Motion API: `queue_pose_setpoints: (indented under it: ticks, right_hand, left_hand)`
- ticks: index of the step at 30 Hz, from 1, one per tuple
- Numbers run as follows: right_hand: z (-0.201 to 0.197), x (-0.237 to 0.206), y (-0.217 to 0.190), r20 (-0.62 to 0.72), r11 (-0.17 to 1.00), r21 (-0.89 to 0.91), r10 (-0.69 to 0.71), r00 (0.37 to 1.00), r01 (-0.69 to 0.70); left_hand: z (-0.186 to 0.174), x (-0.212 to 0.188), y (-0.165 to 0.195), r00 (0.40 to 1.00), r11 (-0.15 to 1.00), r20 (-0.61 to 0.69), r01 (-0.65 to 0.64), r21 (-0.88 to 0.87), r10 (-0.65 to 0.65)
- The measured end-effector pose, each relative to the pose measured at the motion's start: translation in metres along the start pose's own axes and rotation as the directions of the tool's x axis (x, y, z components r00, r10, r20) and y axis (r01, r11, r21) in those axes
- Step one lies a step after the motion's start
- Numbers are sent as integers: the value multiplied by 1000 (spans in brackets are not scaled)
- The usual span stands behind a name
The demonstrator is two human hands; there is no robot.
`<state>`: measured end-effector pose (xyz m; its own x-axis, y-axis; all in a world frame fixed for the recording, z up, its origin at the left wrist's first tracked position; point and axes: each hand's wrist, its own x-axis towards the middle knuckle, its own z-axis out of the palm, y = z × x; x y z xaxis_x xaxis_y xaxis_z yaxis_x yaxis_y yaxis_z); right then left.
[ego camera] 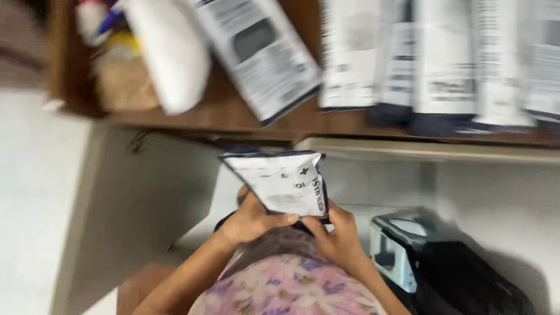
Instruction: The person empties the contents of dresser drawers one at a time, first removing packaged face masks and small supply packets, then clothing, gloves, a charging cable and small boxes, and arranges the items back into the drawers.
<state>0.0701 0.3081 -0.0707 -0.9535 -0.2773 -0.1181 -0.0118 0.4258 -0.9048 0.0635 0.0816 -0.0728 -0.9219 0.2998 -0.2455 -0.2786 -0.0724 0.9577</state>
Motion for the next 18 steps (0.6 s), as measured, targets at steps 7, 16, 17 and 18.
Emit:
queue_pose_setpoints:
  ticks: [7,16,17,18]
  right_hand:
    - [86,25,51,81,990,-50,138,987,-134]
    - [132,102,2,-112,930,363,101,988,-54]
    - [136,109,-2,-131,912,410,88,988,-27]
    - [140,117,-6,-151,890,456,77,986,1]
  left_hand:
    - [-48,-26,-62,966,938,-128,181,-297,-227]
    - [-105,-12,-18,943,990,-312,-134,-43,114]
    - [-109,-11,-14,931,984,-325,-179,-10,166]
    - [-114,-8,-11,907,973,-352,-226,52,229]
